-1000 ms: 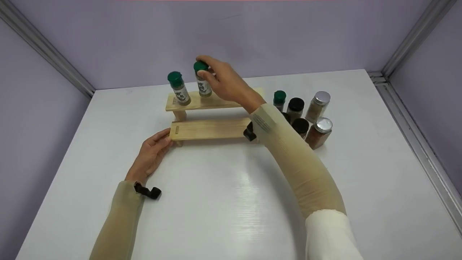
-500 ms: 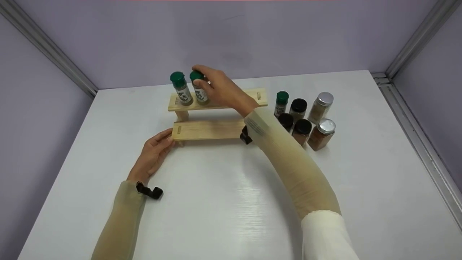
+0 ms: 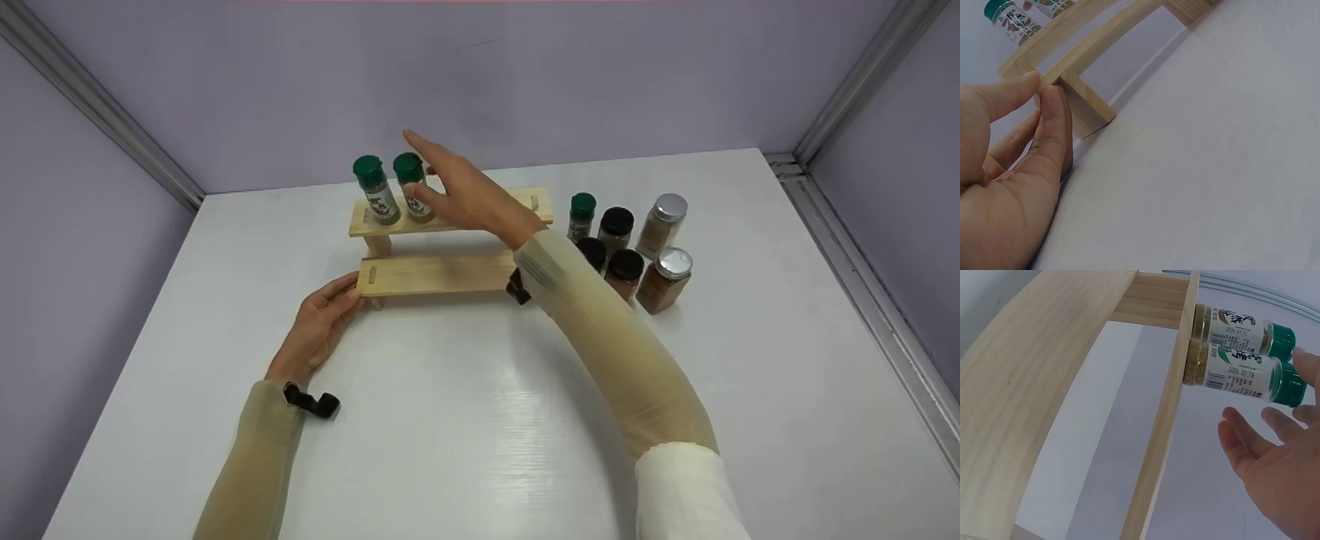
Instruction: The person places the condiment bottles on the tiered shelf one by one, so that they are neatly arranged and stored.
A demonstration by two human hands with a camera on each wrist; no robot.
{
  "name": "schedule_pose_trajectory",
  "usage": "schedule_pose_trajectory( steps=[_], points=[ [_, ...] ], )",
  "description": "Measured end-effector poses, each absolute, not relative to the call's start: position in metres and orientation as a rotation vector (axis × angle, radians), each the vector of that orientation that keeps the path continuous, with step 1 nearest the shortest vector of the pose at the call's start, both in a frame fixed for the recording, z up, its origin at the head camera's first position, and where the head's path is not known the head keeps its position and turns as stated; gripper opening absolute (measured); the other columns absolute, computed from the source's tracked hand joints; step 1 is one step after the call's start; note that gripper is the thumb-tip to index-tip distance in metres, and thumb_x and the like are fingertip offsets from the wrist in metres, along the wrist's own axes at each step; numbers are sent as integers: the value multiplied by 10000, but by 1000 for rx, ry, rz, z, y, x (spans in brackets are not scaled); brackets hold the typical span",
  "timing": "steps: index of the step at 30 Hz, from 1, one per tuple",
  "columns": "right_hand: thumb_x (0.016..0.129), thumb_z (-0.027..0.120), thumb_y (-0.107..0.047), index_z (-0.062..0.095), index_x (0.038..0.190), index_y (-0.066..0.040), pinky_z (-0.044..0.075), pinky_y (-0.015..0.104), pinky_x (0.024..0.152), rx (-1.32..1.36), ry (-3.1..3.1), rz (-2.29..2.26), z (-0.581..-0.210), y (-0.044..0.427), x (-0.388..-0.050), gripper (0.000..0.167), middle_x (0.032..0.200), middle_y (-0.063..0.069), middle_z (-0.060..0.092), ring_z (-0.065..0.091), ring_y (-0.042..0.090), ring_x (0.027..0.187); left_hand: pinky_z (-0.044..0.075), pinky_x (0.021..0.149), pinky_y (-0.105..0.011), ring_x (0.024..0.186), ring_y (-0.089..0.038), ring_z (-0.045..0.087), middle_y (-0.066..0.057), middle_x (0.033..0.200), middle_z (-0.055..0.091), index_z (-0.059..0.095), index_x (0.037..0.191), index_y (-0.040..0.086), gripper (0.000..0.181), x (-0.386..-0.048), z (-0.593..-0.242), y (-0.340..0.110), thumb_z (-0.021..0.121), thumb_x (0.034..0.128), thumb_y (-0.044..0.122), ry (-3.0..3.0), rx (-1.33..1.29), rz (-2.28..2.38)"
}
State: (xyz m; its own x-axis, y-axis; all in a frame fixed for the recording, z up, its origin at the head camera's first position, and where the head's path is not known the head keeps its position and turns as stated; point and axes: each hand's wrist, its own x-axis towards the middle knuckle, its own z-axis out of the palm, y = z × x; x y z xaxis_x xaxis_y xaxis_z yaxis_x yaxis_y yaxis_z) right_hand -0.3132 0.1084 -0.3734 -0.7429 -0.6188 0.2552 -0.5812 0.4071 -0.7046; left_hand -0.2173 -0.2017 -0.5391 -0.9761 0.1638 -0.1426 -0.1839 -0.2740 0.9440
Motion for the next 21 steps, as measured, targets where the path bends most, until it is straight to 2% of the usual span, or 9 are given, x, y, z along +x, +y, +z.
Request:
schedule_pose_trajectory(
  steps=[3,8,15,18,21],
  points=[
    [1125,584,-315,282,1708,-194,463,571,1200,-1106,2682,-1291,-374,125,-301,667,1748,55,323,495,335,1492,505,1188,-302,1420,-249,548,-150,1538,550,521,1545,22,483,-217,-540,-201,640,1079,63,1741,-28,2342],
    [1100,637,-206,472,1611,-116,494,579,1145,-1165,2827,-1367,-376,158,-279,544,1622,107,508,562,347,1414,505,1188,-307,1419,-248,546,-156,1542,546,523,1548,28,488,-218,-541,-204,644,1076,65,1749,-32,2338],
    [1061,694,-141,578,1519,-73,508,551,1097,-1137,2923,-1414,-378,195,-254,477,1516,119,613,605,317,1358,499,1195,-304,1436,-252,539,-152,1557,542,515,1557,28,500,-220,-537,-211,648,1077,77,1773,-26,2325],
    [1042,723,-136,595,1504,-66,511,504,1083,-1075,2975,-1388,-380,210,-246,485,1499,105,633,612,311,1349,500,1193,-299,1435,-246,540,-155,1560,541,511,1559,22,500,-220,-536,-213,642,1079,69,1770,-36,2331],
    [1018,755,-126,615,1492,-78,499,401,1114,-997,3031,-1368,-382,225,-237,496,1490,68,647,616,285,1352,503,1190,-299,1425,-245,545,-163,1553,542,508,1556,10,493,-220,-535,-214,631,1080,49,1763,-51,2345]
  ],
)
